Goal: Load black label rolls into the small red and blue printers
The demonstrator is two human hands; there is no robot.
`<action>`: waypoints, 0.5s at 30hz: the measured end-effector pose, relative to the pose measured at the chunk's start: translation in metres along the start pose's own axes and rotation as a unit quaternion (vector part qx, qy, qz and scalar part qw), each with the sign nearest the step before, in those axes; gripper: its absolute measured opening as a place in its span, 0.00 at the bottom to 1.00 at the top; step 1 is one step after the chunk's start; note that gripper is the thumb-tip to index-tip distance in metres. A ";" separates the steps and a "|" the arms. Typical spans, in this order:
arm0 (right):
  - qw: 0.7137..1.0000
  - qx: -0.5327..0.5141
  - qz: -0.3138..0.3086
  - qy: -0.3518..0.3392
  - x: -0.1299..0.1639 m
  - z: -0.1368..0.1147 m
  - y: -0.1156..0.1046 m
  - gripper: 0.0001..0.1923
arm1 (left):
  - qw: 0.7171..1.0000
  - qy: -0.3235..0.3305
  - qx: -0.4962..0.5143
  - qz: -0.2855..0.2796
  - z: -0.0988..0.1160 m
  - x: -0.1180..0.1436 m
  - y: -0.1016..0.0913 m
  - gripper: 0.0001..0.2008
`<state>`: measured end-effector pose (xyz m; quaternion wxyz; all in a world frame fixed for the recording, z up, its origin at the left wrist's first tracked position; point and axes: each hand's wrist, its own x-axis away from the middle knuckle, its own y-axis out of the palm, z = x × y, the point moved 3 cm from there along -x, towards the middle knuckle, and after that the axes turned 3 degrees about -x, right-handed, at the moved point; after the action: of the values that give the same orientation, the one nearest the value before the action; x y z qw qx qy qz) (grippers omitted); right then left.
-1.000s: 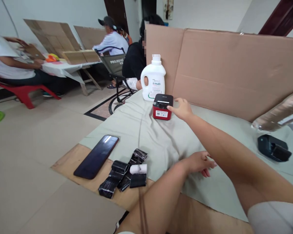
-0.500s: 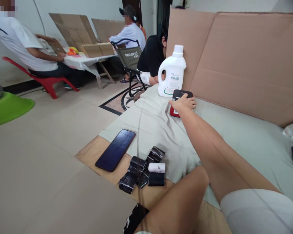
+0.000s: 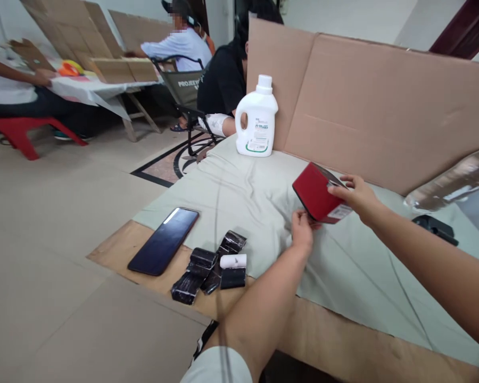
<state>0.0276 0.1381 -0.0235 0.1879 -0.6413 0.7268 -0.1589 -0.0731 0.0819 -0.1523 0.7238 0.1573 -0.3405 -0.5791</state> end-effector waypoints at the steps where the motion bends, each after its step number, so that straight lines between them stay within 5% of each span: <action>1: 0.999 0.029 0.004 -0.019 0.017 0.007 -0.017 0.32 | 1.000 0.015 0.008 0.007 0.001 0.001 0.000 0.14; 6: 0.968 0.225 0.052 -0.100 0.102 0.042 -0.058 0.35 | 0.985 -0.019 -0.022 -0.171 -0.012 0.015 0.012 0.34; 11: 0.947 0.282 0.052 -0.142 0.162 0.065 -0.051 0.33 | 0.977 0.009 -0.097 -0.189 -0.016 0.023 0.009 0.51; 15: 0.944 0.279 0.037 -0.171 0.185 0.075 -0.047 0.31 | 0.969 0.013 -0.112 -0.221 -0.013 0.025 0.008 0.42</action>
<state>0.0841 -0.0502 -0.0800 0.4864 -0.5533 0.6334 -0.2368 -0.0558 0.0586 -0.1486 0.5954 0.1540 -0.2206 -0.7570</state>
